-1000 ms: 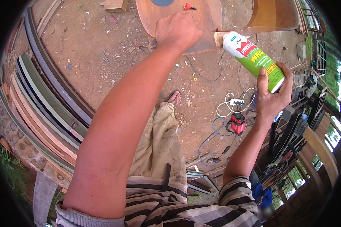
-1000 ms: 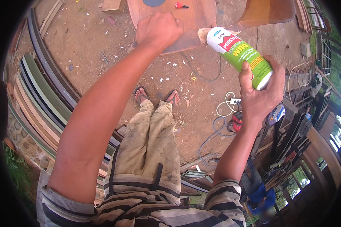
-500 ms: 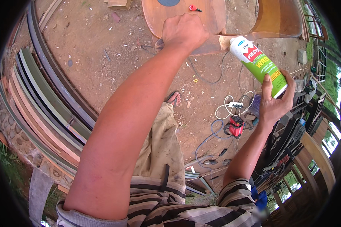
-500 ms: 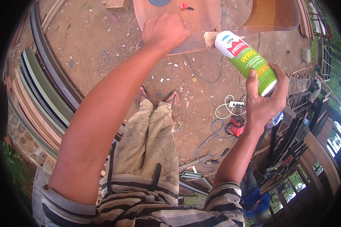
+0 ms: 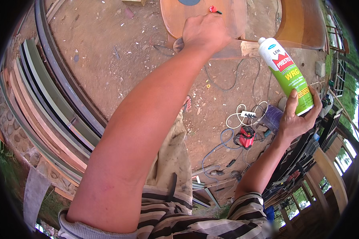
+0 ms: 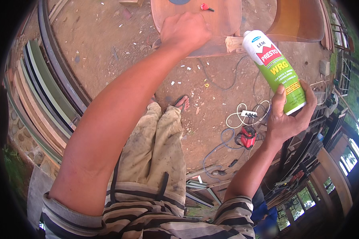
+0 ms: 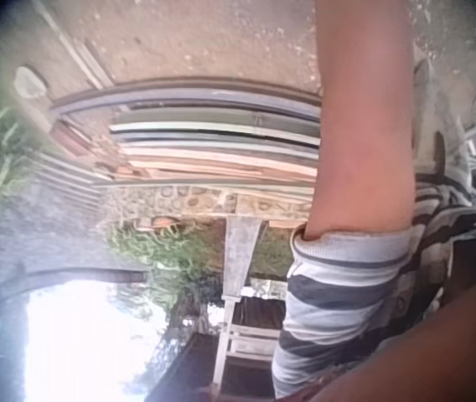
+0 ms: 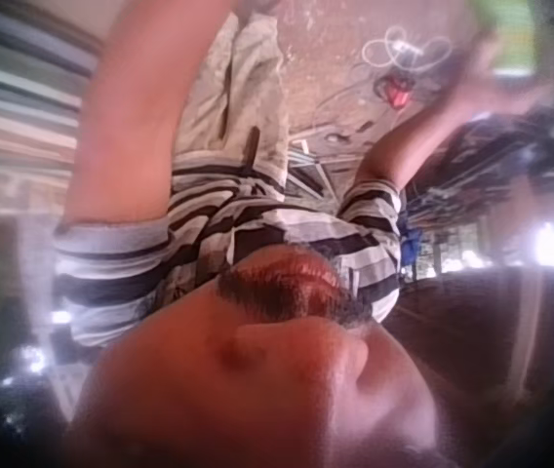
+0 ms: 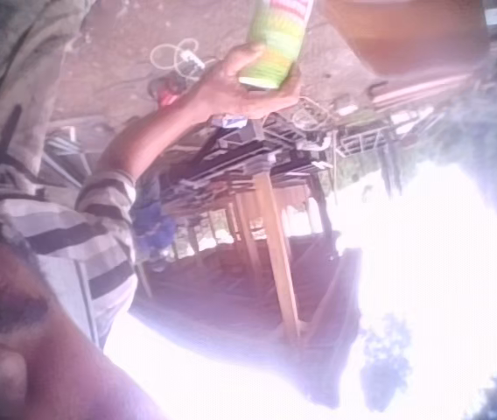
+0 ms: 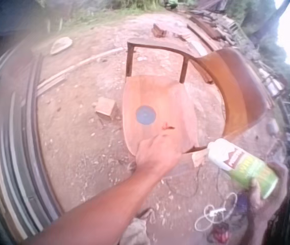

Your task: The person applies wood glue to a detached wooden slat and the corresponding joint on a chair frame. They then press the slat into place and use a power drill to secure it, completing the repair of the chair's armrest.

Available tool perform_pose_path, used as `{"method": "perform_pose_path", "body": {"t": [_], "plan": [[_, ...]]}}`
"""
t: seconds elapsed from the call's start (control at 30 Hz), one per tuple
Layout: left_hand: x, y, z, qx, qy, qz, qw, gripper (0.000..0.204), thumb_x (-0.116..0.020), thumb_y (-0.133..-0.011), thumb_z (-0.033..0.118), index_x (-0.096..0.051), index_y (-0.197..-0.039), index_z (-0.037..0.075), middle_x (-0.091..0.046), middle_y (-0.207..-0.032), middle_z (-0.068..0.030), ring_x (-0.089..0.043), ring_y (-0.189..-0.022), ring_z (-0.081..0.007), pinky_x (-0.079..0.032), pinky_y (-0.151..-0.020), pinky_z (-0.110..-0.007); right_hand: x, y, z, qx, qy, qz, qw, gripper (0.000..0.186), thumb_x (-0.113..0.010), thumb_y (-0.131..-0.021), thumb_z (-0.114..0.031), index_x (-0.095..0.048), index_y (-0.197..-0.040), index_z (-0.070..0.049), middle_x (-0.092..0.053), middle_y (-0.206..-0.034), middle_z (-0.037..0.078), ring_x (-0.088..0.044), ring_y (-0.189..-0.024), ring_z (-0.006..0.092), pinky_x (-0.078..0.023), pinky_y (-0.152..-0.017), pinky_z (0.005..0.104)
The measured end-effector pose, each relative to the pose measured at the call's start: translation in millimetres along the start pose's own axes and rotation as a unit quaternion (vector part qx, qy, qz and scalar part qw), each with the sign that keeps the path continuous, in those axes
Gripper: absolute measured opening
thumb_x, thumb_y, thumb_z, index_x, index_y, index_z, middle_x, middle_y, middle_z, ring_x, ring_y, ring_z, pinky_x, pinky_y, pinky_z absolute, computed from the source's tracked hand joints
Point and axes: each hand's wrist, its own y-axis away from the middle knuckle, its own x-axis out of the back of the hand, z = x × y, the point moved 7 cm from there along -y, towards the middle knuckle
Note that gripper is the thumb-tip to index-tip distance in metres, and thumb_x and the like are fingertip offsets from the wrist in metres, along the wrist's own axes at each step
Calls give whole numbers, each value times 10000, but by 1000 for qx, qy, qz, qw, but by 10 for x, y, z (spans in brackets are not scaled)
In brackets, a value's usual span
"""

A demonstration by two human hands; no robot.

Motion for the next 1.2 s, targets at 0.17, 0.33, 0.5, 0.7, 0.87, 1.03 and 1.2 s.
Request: {"method": "perform_pose_path", "body": {"t": [0.17, 0.33, 0.5, 0.7, 0.87, 1.03, 1.2], "plan": [[-3, 13, 5, -5, -8, 2, 1000, 405, -544, -920, 377, -806, -966, 71, -780, -982, -165, -754, -946, -344, -581, -850, -452, 67, 42, -24, 19, -25, 45, 998, 424, -850, -843, -162, -663, -1182, 11, -692, -1070, 127, -678, -947, 243, -538, -875, 366], [13, 20, -7, -11, -5, 15, 1000, 416, -533, -925, 384, -807, -979, 76, -778, -989, -174, -754, -950, -351, -581, -858, -459, 3, 0, -50, 18, 15, -3, 1000, 443, -853, -839, -168, -658, -1193, 13, -689, -1073, 137, -668, -951, 235, -536, -882, 358], [-2, 31, 10, 3, 1, 6, 1000, 428, -520, -929, 370, -803, -976, 52, -776, -988, -188, -752, -944, -367, -580, -866, -464, 4, 60, 58, -35, -27, 11, 999, 443, -842, -837, -169, -656, -1197, 11, -689, -1065, 151, -672, -937, 260, -536, -868, 370], [30, 31, 24, 7, 6, -4, 1000, 420, -531, -926, 360, -803, -965, 43, -775, -991, -196, -752, -953, -374, -581, -874, -465, -8, 48, 71, -32, -22, -7, 999, 438, -834, -839, -166, -653, -1195, 16, -688, -1063, 153, -675, -932, 267, -539, -862, 375], [27, 27, 20, 6, -2, 3, 1000, 412, -541, -924, 361, -806, -971, 49, -774, -997, -198, -752, -959, -371, -579, -880, -461, -6, 59, 71, -20, -25, 10, 999, 451, -844, -830, -160, -649, -1195, 17, -690, -1055, 152, -679, -934, 269, -541, -856, 380], [14, 28, 15, -9, 20, 25, 999, 414, -537, -929, 364, -804, -985, 52, -773, -991, -195, -750, -956, -366, -581, -882, -457, 62, 75, 55, -32, -16, 58, 998, 446, -854, -835, -173, -651, -1186, 13, -691, -1069, 135, -681, -937, 246, -549, -861, 371], [10, 20, 36, -12, 8, 17, 1000, 408, -540, -928, 365, -802, -981, 56, -773, -984, -191, -749, -951, -367, -581, -874, -460, 102, 84, 56, -21, -38, 98, 994, 440, -855, -839, -189, -658, -1181, 6, -695, -1065, 131, -681, -947, 233, -546, -869, 365]]}}
